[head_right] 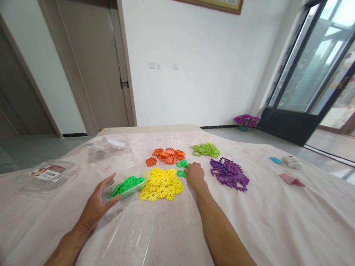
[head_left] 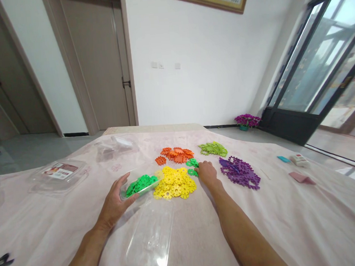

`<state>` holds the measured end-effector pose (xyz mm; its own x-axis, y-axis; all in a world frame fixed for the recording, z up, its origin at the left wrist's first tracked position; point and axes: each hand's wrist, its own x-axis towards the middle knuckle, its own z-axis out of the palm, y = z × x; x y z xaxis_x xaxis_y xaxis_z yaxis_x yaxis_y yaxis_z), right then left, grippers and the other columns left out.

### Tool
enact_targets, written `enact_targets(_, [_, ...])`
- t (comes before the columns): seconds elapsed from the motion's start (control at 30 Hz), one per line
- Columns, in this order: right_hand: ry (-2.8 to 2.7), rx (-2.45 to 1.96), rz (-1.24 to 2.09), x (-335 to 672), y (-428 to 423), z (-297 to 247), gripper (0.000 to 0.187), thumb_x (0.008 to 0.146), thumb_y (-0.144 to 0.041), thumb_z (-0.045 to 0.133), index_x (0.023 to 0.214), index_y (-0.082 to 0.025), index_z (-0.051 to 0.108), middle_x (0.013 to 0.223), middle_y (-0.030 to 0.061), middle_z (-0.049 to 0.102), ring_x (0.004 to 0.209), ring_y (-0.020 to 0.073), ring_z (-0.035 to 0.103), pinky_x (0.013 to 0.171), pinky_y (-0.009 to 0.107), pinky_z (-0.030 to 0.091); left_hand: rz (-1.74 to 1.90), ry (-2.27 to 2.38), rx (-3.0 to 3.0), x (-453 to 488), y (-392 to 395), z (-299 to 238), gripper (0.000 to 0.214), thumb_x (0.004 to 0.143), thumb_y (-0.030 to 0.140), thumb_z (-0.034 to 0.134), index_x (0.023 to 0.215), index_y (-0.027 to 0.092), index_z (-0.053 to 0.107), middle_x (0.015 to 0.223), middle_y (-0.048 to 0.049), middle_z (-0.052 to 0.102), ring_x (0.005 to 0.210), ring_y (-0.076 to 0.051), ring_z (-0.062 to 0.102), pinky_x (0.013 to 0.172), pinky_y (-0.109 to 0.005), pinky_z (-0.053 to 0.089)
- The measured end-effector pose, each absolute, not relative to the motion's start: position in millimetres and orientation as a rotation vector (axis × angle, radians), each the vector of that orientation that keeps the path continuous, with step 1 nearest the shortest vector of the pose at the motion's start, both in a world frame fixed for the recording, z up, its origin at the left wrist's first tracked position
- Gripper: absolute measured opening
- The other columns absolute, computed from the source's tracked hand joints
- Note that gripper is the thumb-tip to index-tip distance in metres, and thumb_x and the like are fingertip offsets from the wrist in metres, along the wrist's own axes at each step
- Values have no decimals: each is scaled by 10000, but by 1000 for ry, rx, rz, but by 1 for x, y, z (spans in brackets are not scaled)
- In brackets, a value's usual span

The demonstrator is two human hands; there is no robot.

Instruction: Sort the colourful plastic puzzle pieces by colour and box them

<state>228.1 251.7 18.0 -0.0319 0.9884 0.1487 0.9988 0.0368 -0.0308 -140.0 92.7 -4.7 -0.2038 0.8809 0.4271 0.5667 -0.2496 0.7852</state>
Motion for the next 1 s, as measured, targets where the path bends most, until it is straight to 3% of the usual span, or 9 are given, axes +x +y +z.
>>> enact_targets(0.17, [-2194, -2051, -207, 220, 253, 12, 285, 983, -129, 459, 1112, -117, 711, 1132, 205, 690, 1081, 288, 611, 870, 355, 470, 1476, 1687, 1784, -141, 95, -7, 743, 765, 493, 749, 1419, 218, 530, 1386, -175, 590, 1291, -394, 587, 1112, -582, 435])
enact_targets(0.3, [-2149, -2043, -237, 224, 252, 7, 314, 969, -65, 418, 1152, -113, 668, 1128, 195, 692, 1061, 274, 625, 866, 346, 466, 1464, 1694, 1800, -141, 95, -8, 748, 775, 493, 739, 1431, 209, 518, 1389, -180, 587, 1303, -402, 573, 1120, -589, 426])
enact_targets(0.73, [-1874, -2005, -70, 244, 249, 6, 329, 1036, -208, 368, 1206, -189, 648, 1120, 105, 715, 1033, 228, 632, 845, 302, 426, 1461, 1725, 1827, -141, 95, -6, 741, 766, 526, 727, 1405, 196, 545, 1372, -179, 603, 1290, -402, 583, 1108, -591, 438])
enact_targets(1.0, [-1922, -1339, 60, 201, 240, 16, 332, 979, -229, 408, 1166, -192, 679, 1129, 101, 709, 1080, 237, 616, 966, 339, 461, 1450, 1729, 1818, -140, 93, -6, 735, 782, 513, 728, 1422, 215, 520, 1412, -149, 576, 1296, -333, 589, 1122, -532, 438])
